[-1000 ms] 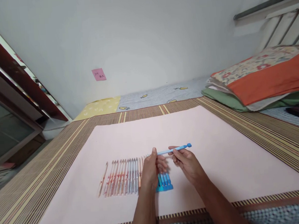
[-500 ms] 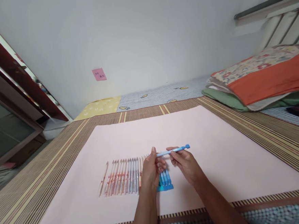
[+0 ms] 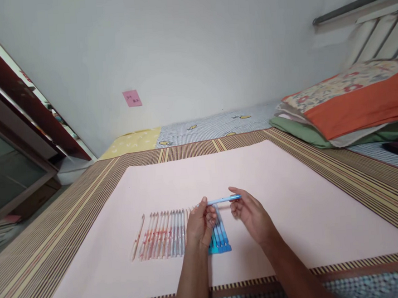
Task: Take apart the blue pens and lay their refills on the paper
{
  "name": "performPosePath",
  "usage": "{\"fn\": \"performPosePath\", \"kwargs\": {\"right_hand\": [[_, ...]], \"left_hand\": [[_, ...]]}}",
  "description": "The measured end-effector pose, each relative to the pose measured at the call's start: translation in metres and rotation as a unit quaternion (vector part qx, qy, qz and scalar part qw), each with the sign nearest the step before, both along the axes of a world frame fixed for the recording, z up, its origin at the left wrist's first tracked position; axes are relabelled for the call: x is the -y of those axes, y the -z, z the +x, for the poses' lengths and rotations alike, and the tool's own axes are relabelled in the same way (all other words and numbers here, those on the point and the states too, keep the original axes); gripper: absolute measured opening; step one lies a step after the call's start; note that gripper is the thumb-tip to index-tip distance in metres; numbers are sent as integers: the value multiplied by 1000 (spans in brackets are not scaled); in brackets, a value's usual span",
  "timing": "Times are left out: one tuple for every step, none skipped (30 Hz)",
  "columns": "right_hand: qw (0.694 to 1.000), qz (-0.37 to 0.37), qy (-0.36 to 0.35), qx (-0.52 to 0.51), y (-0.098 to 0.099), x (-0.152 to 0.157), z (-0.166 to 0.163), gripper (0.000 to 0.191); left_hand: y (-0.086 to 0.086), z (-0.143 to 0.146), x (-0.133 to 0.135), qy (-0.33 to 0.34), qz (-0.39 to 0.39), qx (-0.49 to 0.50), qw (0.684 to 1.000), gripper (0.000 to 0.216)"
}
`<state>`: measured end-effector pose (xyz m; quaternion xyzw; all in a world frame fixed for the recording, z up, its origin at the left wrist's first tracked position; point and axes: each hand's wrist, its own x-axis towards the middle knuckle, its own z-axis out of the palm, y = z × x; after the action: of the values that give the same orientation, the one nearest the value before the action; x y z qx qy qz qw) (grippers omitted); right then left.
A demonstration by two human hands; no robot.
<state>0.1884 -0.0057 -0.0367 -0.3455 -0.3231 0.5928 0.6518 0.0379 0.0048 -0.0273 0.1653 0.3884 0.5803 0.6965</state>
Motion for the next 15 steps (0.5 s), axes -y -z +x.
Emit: {"fn": "performPosePath", "kwargs": {"right_hand": [[1000, -4, 4, 0, 0, -1, 2, 45], [1000, -9, 7, 8, 1, -2, 3, 43], [1000, -15, 10, 21, 2, -2, 4, 41], [999, -21, 13, 37, 2, -3, 4, 39], [998, -26, 15, 53, 3, -3, 4, 37], [997, -30, 17, 67, 3, -3, 4, 36], [996, -33, 18, 78, 3, -3, 4, 36], [995, -34, 18, 87, 3, -2, 3, 36], [995, -34, 19, 93, 3, -2, 2, 37], [994, -34, 22, 98, 3, -2, 2, 37], [994, -33, 24, 102, 3, -2, 2, 37], [994, -33, 25, 106, 3, -3, 2, 38], [993, -33, 26, 109, 4, -3, 2, 38], [993, -34, 29, 113, 4, -4, 3, 38], [992, -34, 33, 116, 5, -4, 4, 38]], "left_hand": [[-1, -1, 0, -7, -5, -6, 1000, 35], [-3, -1, 0, -13, -9, -14, 1000, 36], [-4, -1, 0, -15, -12, -21, 1000, 37], [-4, -1, 0, -18, -13, -26, 999, 38], [-5, -1, 0, -20, -15, -30, 999, 38], [-5, 0, 0, -24, -16, -30, 999, 38], [-5, 0, 0, -28, -16, -27, 999, 37], [-4, 0, 1, -30, -13, -19, 999, 35], [-4, 0, 0, -30, -9, -9, 999, 32], [-4, 0, 0, -28, -4, 1, 1000, 29], [-4, 0, 0, -26, 1, 9, 1000, 25], [-4, 0, 0, -24, 4, 16, 1000, 23], [-4, -1, -1, -25, 3, 19, 999, 21], [-4, -1, -1, -30, -2, 18, 999, 20], [-4, -1, -2, -37, -9, 16, 999, 20]]}}
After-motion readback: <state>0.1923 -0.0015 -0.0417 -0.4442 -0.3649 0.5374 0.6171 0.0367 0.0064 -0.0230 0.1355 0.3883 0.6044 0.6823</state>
